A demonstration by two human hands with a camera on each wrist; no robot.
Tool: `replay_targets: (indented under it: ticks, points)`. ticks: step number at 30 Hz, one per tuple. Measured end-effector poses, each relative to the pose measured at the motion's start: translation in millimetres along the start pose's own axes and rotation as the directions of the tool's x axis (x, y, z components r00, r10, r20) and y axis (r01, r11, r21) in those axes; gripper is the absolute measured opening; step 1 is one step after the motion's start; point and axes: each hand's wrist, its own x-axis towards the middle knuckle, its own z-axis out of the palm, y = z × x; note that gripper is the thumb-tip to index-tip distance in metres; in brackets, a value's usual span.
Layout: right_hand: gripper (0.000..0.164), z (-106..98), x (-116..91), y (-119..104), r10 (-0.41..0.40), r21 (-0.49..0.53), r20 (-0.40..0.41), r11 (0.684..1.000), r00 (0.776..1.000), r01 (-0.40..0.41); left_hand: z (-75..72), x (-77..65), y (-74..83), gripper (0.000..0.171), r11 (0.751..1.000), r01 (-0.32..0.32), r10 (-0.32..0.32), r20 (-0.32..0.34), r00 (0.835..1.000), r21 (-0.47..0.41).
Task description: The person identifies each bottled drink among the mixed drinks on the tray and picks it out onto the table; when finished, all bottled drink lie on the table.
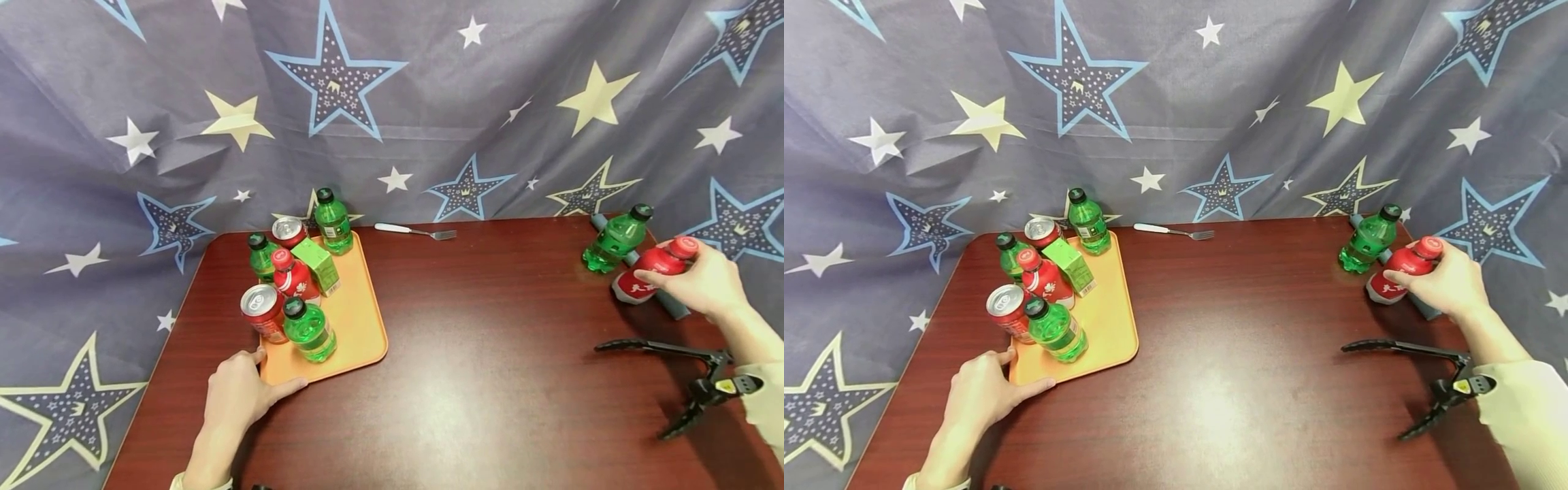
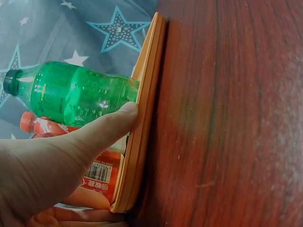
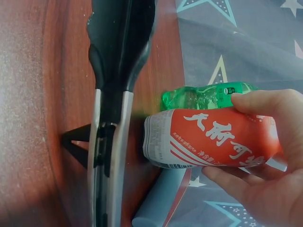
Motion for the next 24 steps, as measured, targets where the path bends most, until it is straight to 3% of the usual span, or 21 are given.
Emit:
replay_targets:
  ticks: [24]
  points:
    - [0.062,0.0,3.6,7.2,0.079,-0.004,0.007,0.997,0.997,-0.079,-0.3,0.7,-0.7,0.099,1.0,0.008,-0.009,0.012,1.0,0.004]
